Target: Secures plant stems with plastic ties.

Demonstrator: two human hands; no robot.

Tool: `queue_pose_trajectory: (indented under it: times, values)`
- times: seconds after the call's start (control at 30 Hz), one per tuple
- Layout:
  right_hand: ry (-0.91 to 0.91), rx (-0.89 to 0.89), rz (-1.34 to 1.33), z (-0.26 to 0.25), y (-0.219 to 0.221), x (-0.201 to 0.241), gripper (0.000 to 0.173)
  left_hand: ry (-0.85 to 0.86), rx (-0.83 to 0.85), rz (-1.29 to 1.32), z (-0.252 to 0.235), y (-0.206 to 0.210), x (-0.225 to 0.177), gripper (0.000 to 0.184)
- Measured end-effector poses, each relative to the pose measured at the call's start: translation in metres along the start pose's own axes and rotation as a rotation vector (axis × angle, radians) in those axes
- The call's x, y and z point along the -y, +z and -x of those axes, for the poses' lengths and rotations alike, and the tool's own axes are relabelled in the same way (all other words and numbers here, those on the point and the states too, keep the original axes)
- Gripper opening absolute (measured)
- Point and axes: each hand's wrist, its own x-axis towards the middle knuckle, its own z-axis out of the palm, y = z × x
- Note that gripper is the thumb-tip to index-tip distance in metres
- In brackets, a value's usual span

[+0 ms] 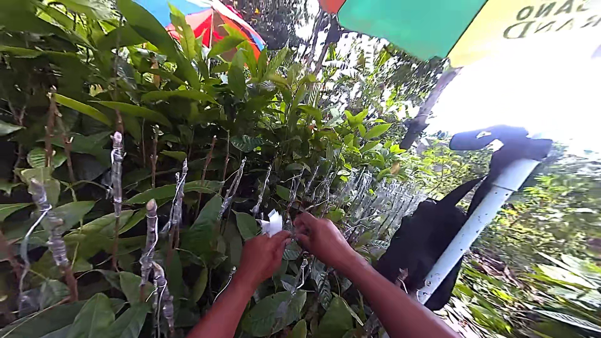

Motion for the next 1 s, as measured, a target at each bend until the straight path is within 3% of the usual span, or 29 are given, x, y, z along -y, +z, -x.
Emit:
queue_pose_trajectory:
  times: [0.1, 0.27, 0.37, 0.47, 0.57, 0.63, 0.77, 0.87, 1.0]
  values:
    - [0.039, 0.055, -0.137, -0.004, -0.001, -0.005, 0.035, 0.071, -0.167, -0.067, 0.001, 0.008, 0.005, 0.027]
    - [0.051, 0.109, -0.167, 0.007, -0.005, 0.001, 0.027, -0.007, -0.26, -0.089, -0.006, 0.002, 0.008, 0.03]
    - [-0.071, 0.077, -0.088, 0.02, -0.009, 0.015, 0.025, -0.076, -0.2, -0.006, -0.009, 0.0, 0.005, 0.029]
    - [-0.165, 0.037, 0.039, 0.011, -0.016, 0.019, 0.026, -0.117, -0.009, 0.073, -0.008, 0.002, -0.007, 0.028]
    - [-0.069, 0.096, 0.111, -0.016, -0.015, -0.005, 0.029, -0.074, 0.105, 0.116, -0.007, 0.003, -0.006, 0.027]
    - [-0.026, 0.137, 0.162, -0.013, -0.001, -0.004, 0.032, -0.124, 0.07, 0.179, -0.009, -0.003, 0.001, 0.026]
    - [-0.116, 0.17, 0.361, 0.009, -0.001, 0.052, 0.031, -0.149, -0.035, 0.295, -0.011, -0.008, 0.007, 0.021]
    - [-0.081, 0.107, 0.287, -0.019, -0.016, 0.031, 0.028, -0.151, 0.011, 0.52, -0.006, -0.003, 0.009, 0.016]
    - [-0.139, 0.107, 0.103, -0.017, 0.024, 0.011, 0.031, -0.389, -0.111, 0.65, -0.012, -0.012, 0.01, 0.011]
